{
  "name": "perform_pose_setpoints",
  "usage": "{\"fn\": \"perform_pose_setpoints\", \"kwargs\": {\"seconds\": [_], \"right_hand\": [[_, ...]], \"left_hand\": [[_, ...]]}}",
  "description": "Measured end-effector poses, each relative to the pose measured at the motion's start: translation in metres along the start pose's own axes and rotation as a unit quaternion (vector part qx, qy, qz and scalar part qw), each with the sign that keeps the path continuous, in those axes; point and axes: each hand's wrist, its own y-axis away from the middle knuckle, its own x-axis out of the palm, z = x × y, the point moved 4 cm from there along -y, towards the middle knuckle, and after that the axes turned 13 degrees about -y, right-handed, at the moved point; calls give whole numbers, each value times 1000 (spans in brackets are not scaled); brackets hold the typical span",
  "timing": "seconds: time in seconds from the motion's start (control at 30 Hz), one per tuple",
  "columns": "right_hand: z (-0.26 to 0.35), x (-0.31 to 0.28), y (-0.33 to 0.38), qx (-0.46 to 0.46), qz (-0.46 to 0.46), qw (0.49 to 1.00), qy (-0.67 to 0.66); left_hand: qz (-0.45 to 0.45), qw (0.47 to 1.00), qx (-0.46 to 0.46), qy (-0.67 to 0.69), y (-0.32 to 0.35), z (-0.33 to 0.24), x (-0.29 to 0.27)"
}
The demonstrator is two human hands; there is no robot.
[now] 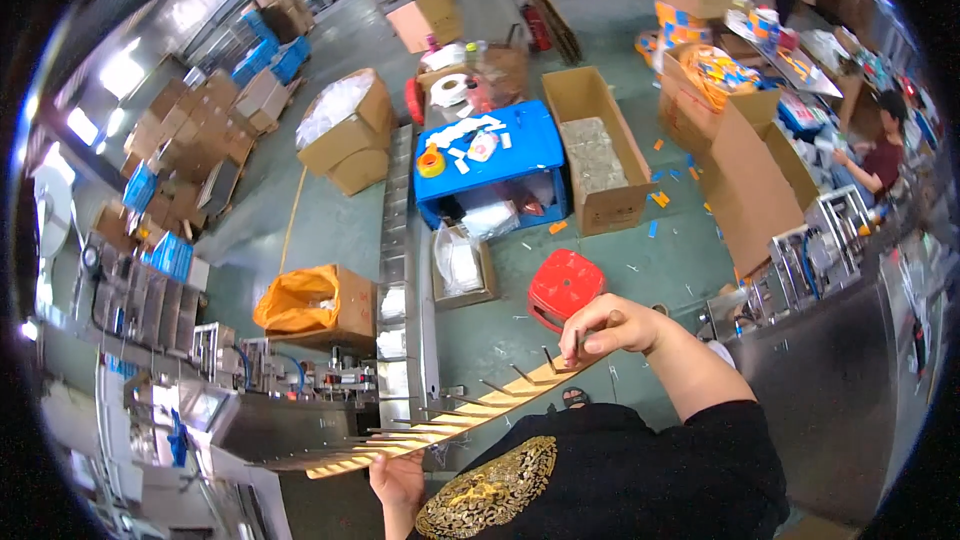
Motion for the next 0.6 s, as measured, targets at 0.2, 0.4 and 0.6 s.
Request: {"fn": "perform_pose_setpoints", "kwargs": {"seconds": [0.2, 0.4, 0.6], "right_hand": [[-12, 26, -50, -55, 12, 998, -2], [-58, 72, -110, -71, 101, 992, 10], [-97, 142, -179, -39, 241, 969, 31]], "left_hand": [[-1, 992, 117, 41, 17, -23, 0], [-116, 970, 210, 49, 53, -58, -21], [-236, 936, 260, 22, 127, -78, -75]]}}
